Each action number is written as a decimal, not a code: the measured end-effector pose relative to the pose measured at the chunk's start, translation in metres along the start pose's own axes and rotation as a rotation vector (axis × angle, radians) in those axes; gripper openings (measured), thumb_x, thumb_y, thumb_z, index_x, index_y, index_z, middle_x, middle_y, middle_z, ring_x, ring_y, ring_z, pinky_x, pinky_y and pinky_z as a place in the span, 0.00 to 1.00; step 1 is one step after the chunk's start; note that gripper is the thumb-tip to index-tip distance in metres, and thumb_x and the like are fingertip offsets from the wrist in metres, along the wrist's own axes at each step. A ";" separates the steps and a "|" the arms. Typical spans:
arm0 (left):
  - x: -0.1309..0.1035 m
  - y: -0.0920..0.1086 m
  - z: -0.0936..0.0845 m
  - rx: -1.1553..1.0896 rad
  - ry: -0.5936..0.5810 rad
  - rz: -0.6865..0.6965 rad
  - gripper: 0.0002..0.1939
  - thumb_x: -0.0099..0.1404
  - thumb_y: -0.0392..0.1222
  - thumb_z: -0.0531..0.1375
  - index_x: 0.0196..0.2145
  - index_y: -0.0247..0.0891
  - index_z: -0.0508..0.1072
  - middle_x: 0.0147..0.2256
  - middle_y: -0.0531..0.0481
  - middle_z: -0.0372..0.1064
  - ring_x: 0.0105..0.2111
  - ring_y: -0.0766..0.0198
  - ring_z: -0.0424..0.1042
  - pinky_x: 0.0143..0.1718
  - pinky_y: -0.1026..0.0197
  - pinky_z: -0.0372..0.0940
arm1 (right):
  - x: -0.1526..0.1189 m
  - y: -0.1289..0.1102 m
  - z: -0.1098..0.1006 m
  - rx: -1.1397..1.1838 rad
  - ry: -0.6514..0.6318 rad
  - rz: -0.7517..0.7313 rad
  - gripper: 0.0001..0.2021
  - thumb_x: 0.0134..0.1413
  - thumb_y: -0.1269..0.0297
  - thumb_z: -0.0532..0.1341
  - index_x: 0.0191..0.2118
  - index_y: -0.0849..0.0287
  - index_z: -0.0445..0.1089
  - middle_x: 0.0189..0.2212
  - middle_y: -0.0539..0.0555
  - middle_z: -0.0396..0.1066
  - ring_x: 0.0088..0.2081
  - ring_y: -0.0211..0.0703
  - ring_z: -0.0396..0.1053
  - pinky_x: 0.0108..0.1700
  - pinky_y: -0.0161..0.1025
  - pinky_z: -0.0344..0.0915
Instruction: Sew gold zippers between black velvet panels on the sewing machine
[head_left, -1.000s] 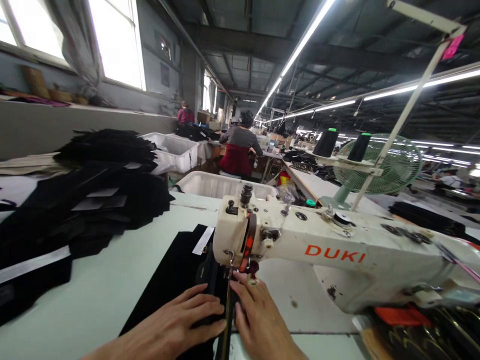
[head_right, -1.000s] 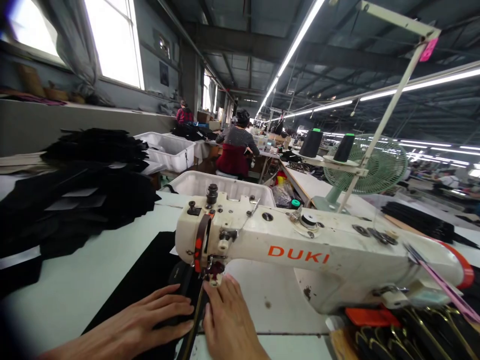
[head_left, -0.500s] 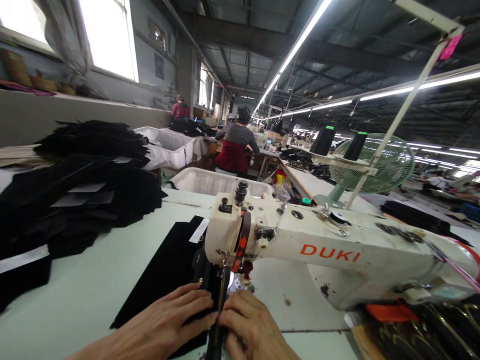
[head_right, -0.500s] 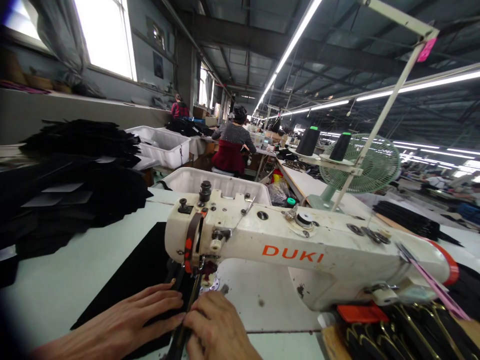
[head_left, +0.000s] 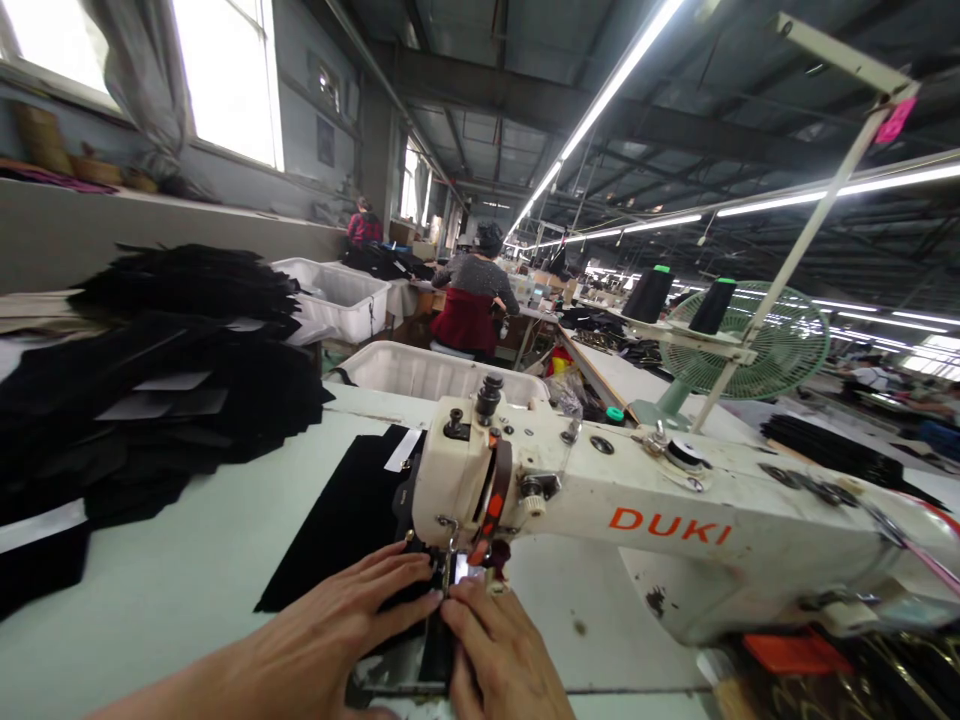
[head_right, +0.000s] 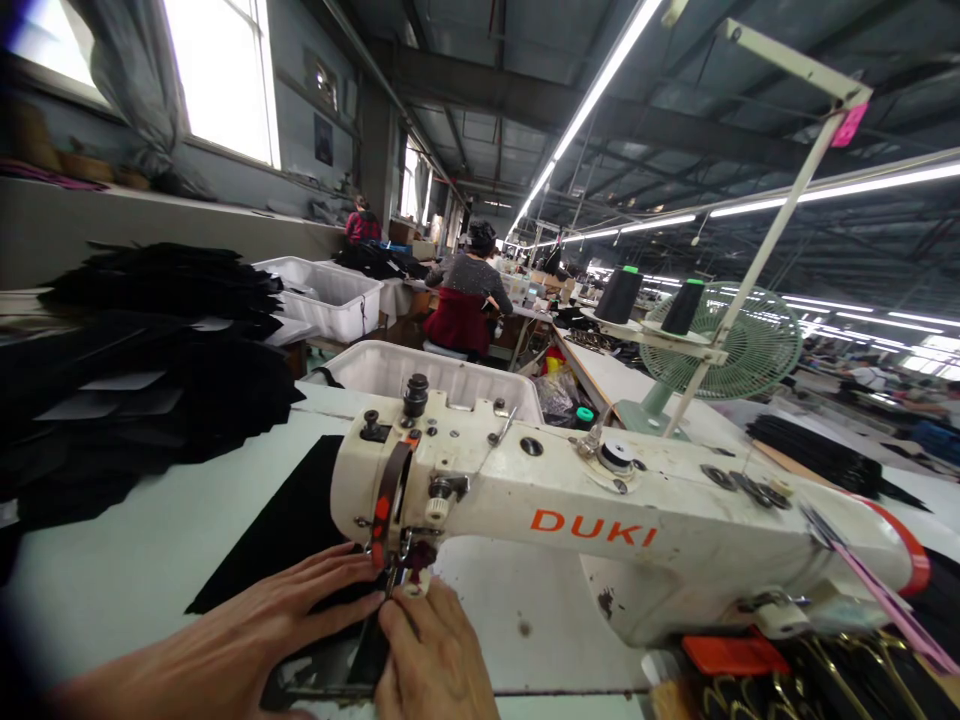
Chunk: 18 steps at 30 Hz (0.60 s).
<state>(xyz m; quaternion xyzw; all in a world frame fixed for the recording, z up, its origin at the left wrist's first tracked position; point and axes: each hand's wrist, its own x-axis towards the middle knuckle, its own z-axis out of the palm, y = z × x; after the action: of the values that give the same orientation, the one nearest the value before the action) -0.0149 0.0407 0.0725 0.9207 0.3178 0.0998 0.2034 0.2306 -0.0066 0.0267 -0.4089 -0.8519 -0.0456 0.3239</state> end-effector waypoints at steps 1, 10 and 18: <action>0.002 0.001 -0.001 0.005 -0.003 -0.006 0.43 0.56 0.62 0.69 0.65 0.57 0.59 0.66 0.46 0.53 0.64 0.33 0.54 0.59 0.32 0.57 | -0.002 0.001 0.002 -0.016 0.000 -0.001 0.24 0.49 0.76 0.59 0.54 0.58 0.68 0.52 0.57 0.72 0.52 0.50 0.71 0.55 0.45 0.71; 0.009 0.004 -0.010 0.045 -0.011 0.026 0.42 0.56 0.59 0.70 0.65 0.51 0.62 0.65 0.42 0.56 0.64 0.37 0.56 0.60 0.35 0.56 | -0.014 0.000 0.015 -0.099 0.035 0.096 0.24 0.54 0.71 0.60 0.58 0.57 0.66 0.56 0.57 0.71 0.56 0.54 0.68 0.59 0.50 0.68; 0.013 0.009 -0.014 0.076 -0.016 0.043 0.40 0.60 0.65 0.65 0.64 0.43 0.65 0.64 0.37 0.58 0.64 0.37 0.57 0.61 0.34 0.55 | -0.010 -0.001 0.013 -0.094 0.051 0.095 0.24 0.54 0.72 0.57 0.58 0.58 0.66 0.56 0.58 0.70 0.56 0.55 0.69 0.58 0.52 0.69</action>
<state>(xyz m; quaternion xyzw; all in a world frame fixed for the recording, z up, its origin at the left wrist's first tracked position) -0.0043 0.0465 0.0893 0.9352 0.2997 0.0848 0.1685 0.2282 -0.0095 0.0105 -0.4623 -0.8200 -0.0804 0.3277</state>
